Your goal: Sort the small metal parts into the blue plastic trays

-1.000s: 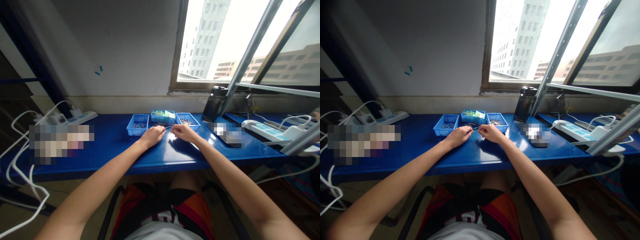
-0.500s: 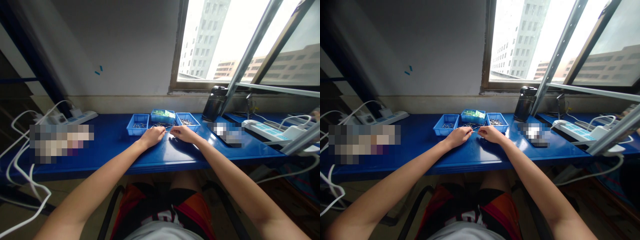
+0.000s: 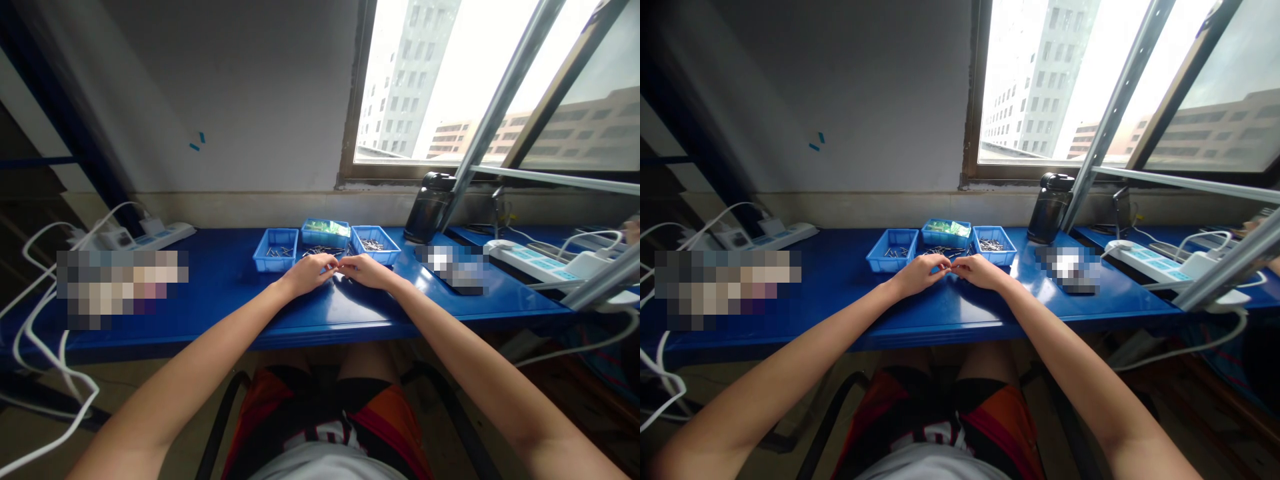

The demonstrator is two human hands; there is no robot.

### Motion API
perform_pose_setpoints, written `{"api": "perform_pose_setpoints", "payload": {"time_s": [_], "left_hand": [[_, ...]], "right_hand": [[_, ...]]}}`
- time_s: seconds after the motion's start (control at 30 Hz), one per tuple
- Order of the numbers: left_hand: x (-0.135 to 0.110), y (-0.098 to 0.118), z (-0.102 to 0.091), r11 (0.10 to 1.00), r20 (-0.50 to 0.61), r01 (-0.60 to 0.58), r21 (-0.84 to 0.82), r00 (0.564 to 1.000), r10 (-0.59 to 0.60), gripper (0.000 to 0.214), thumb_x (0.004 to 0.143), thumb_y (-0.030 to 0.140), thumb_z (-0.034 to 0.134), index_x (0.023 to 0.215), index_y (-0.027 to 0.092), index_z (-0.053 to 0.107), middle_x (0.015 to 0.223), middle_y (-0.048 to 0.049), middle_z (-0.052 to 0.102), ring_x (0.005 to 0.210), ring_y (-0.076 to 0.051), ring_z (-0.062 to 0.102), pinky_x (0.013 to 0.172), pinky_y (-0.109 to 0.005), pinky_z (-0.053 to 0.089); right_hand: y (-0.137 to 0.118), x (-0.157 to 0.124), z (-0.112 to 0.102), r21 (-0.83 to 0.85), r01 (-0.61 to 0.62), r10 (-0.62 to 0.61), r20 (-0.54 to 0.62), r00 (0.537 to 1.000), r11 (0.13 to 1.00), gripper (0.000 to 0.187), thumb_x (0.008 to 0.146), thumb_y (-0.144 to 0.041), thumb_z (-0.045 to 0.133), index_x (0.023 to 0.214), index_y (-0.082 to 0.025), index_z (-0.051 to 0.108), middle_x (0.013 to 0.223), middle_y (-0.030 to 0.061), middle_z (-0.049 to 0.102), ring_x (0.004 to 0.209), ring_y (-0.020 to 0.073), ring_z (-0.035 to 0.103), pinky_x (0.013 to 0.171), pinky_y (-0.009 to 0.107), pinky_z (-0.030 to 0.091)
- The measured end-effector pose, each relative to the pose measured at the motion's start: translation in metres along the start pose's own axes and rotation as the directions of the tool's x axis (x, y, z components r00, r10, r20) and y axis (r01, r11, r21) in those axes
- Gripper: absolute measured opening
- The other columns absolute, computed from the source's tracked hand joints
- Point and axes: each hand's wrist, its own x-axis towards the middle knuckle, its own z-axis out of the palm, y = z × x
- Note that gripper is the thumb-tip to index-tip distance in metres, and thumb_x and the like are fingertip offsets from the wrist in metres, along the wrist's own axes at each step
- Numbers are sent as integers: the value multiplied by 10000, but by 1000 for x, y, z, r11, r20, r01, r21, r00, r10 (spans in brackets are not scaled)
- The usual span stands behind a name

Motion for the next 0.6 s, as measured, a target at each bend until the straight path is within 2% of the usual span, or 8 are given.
{"api": "perform_pose_setpoints", "payload": {"time_s": [0.13, 0.23, 0.6], "left_hand": [[-2, 5, -2, 995, -26, 58, 80, 998, -56, 160, 792, 242, 499, 935, 197, 555, 884, -14, 646, 800, -161, 615, 731, -253, 469], [-3, 5, -1, 983, -19, 104, 153, 995, -103, 147, 812, 298, 483, 907, 205, 545, 779, -2, 640, 722, -167, 615, 655, -246, 461], [-2, 0, 0, 965, 68, 128, 227, 987, -147, 250, 873, 400, 423, 925, 222, 591, 822, -24, 666, 770, -183, 627, 671, -245, 452]], "right_hand": [[-3, 0, -3, -18, -29, 28, -55, 998, 999, 276, 831, -355, 469, 948, -167, 634, 591, 2, 608, 527, 102, 518, 549, 203, 382], [-6, 0, -6, -2, -34, 33, -88, 996, 999, 262, 832, -342, 468, 930, -161, 631, 609, 7, 619, 536, 100, 527, 554, 202, 381], [-14, -2, -5, 31, -15, 15, -1, 1000, 999, 279, 840, -368, 462, 869, -152, 636, 610, 13, 617, 539, 101, 526, 550, 199, 387]]}}
